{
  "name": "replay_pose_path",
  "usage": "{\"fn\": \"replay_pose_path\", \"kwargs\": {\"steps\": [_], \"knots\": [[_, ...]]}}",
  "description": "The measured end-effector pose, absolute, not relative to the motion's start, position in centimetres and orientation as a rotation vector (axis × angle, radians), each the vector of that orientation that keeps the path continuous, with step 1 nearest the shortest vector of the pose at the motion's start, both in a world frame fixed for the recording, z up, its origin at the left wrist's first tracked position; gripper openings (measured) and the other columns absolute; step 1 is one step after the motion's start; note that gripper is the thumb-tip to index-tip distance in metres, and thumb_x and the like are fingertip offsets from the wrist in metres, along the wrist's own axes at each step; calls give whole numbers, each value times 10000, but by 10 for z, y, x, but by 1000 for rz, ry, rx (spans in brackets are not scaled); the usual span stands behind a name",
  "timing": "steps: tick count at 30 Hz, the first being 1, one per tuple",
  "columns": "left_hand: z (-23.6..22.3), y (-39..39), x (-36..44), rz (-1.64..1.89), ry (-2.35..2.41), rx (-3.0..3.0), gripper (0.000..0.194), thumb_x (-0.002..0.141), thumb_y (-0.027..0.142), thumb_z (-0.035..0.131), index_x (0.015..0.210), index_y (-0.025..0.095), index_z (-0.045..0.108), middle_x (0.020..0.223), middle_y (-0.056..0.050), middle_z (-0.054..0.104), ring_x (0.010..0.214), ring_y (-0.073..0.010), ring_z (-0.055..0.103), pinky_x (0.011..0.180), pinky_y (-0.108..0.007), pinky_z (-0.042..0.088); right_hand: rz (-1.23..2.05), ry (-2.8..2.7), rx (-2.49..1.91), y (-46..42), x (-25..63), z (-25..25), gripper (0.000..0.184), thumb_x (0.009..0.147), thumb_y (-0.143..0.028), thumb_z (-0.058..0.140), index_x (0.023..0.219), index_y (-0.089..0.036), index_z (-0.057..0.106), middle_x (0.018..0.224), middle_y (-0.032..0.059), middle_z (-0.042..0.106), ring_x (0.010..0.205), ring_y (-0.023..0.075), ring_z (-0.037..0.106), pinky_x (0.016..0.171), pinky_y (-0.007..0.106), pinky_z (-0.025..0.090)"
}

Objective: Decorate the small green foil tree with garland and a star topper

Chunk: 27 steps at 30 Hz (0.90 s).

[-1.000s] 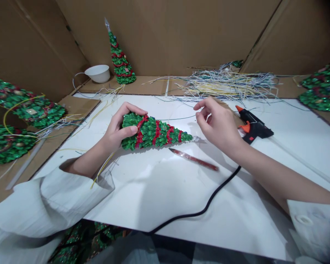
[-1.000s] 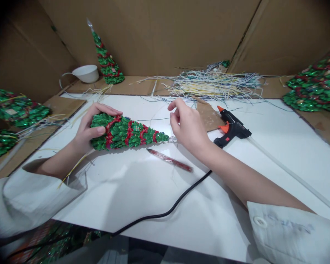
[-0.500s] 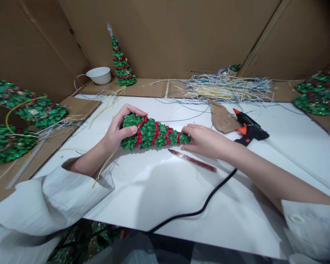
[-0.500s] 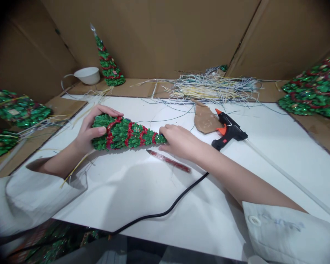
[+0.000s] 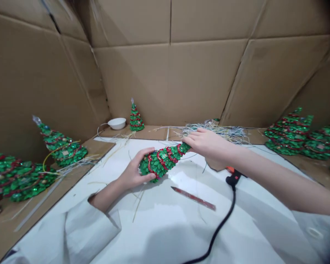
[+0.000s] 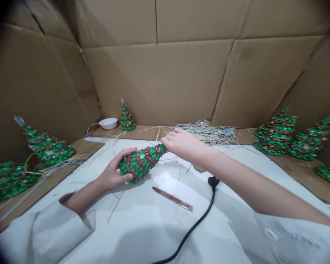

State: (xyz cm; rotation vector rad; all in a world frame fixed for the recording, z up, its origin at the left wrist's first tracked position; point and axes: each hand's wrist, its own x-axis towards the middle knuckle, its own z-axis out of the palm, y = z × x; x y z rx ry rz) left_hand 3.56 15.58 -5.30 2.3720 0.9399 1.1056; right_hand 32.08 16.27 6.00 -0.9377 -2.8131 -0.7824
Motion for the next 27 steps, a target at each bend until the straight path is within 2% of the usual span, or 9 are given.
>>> {"fn": "replay_pose_path", "kwargs": {"steps": [3,6,10,14,17,20,22,24,27], "knots": [[-59,159,38,1018,1039,2506,836,743,411,712,1436,281,263,1431,-140,414,1311,-320,421,1084,-494,363,-1082,-2864,-662,167,298,87,189,885,-41,472,836,-139,626,768,53,681,710,158,573,697,287,313],[-66,165,40,984,1162,2522,923,756,426,688,1487,278,143,1430,-156,404,1311,-347,409,1061,-543,380,-1202,-2920,-549,170,268,101,190,876,-46,495,811,-138,648,727,43,679,688,140,572,690,278,313],[-72,168,44,1011,1211,2510,926,734,443,703,1469,264,169,1381,-159,438,1248,-366,450,1012,-574,411,-1227,-2933,-474,172,241,112,220,880,-35,473,830,-158,648,766,31,679,750,134,574,693,274,321],[-71,162,48,1033,1264,2421,873,741,456,694,1435,239,211,1358,-159,439,1240,-363,452,1014,-565,407,-1136,-2730,-485,156,252,116,278,914,-41,403,1049,-191,595,1035,55,655,940,157,559,743,286,347],[-71,159,50,1050,1286,2389,878,746,483,684,1435,229,202,1359,-162,435,1260,-361,431,1026,-560,394,-908,-2614,-818,131,276,93,145,891,-235,561,1016,-167,588,1033,105,640,953,227,566,743,322,373],[-74,159,53,1082,1311,2363,869,739,513,677,1424,235,222,1346,-155,445,1267,-361,430,1034,-555,386,-374,-2779,-1245,106,298,43,249,848,-375,624,955,-151,598,923,104,667,805,236,616,653,314,390],[-76,159,55,1107,1337,2333,867,730,522,680,1415,239,231,1335,-149,449,1269,-356,431,1039,-547,384,-20,-2837,-1416,95,309,7,276,848,-412,603,948,-155,600,925,106,671,806,251,633,621,312,391],[-78,158,58,1129,1371,2295,864,720,518,689,1398,232,237,1319,-148,450,1260,-349,435,1041,-545,381,241,-2809,-1548,90,314,-20,223,798,-336,647,928,-163,597,943,106,668,811,252,635,616,306,389],[-80,156,62,1152,1416,2262,839,720,508,693,1367,210,249,1298,-155,447,1237,-339,443,1037,-544,378,527,-2628,-1576,88,314,-39,62,805,-199,561,865,-188,574,910,71,661,784,199,617,634,278,394]]}}
